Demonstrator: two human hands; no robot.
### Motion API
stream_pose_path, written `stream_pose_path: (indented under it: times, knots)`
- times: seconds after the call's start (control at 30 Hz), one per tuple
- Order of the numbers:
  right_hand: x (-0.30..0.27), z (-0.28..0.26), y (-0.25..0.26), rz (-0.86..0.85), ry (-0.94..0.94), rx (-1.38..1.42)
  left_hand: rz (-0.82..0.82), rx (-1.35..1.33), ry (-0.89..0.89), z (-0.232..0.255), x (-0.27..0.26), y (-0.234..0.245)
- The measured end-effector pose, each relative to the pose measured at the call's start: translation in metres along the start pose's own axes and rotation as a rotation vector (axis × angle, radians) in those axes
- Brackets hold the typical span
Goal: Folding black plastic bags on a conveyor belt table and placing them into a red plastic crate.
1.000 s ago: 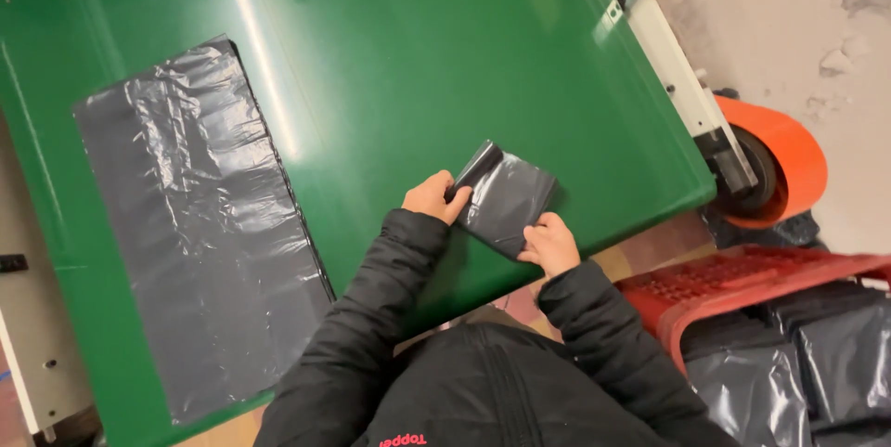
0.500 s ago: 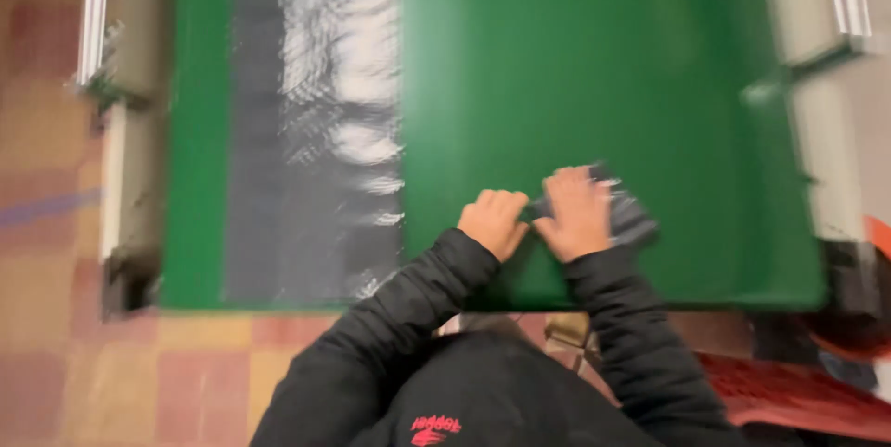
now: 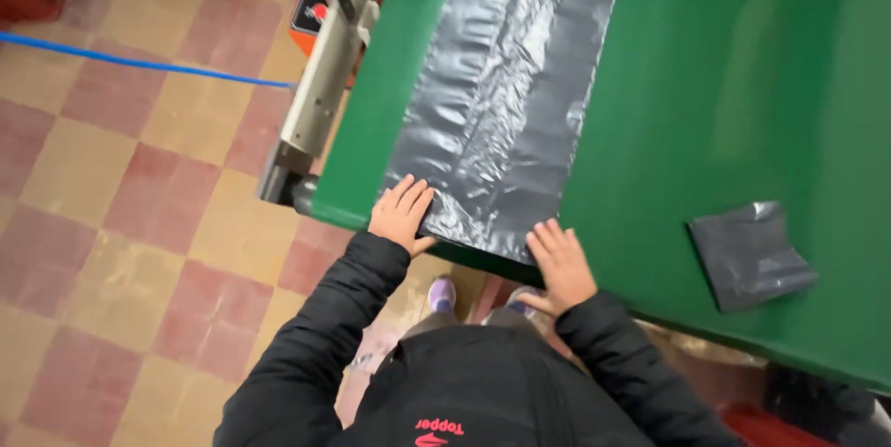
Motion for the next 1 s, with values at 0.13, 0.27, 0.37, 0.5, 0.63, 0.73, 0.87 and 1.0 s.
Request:
stream_pose_path:
  times: [0.13,0.27,0.37,0.5,0.63,0.73,0.87,1.0]
  knots:
    - [0.025,-0.007,-0.023,0.146,-0.054,-0.082,0.007,-0.054,-0.020,-0.031,-0.006,-0.014]
    - [0.056,-0.008,-0.017,0.119,-0.031,-0.162,0.135,-0.134,0.024,-0.036,0.000,-0.009]
    - [0.071,0.013,-0.024,0.094,-0.034,-0.204,0.095,-0.125,-0.018,-0.026,0.011,0.020]
    - [0.093,0.038,-0.010,0.170,-0.144,-0.021,0.029,-0.086,-0.228,-0.026,0.018,0.042]
    - [0.080,0.055,-0.003,0.067,-0.296,0.168,-0.042,0.000,-0.188,-0.041,0.009,0.024]
    - [0.051,0.065,0.009,0.009,-0.218,0.251,-0.218,-0.239,-0.071,-0.047,0.027,0.025]
    - [0.023,0.105,0.026,-0.140,-0.395,0.579,-0.387,-0.719,0.069,-0.030,0.073,0.039]
    - [0.096,0.188,0.069,-0.052,-0.506,0.754,-0.119,-0.872,0.104,-0.063,0.184,0.000]
Point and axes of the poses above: each hand's wrist, its own x-axis towards the middle knuckle, its own y-axis out of the back of the hand, z = x × y, the point moved 4 cm from there along x, towards the middle knuckle, and after that the axes turned 3 degrees about y, right-handed, at the moved point
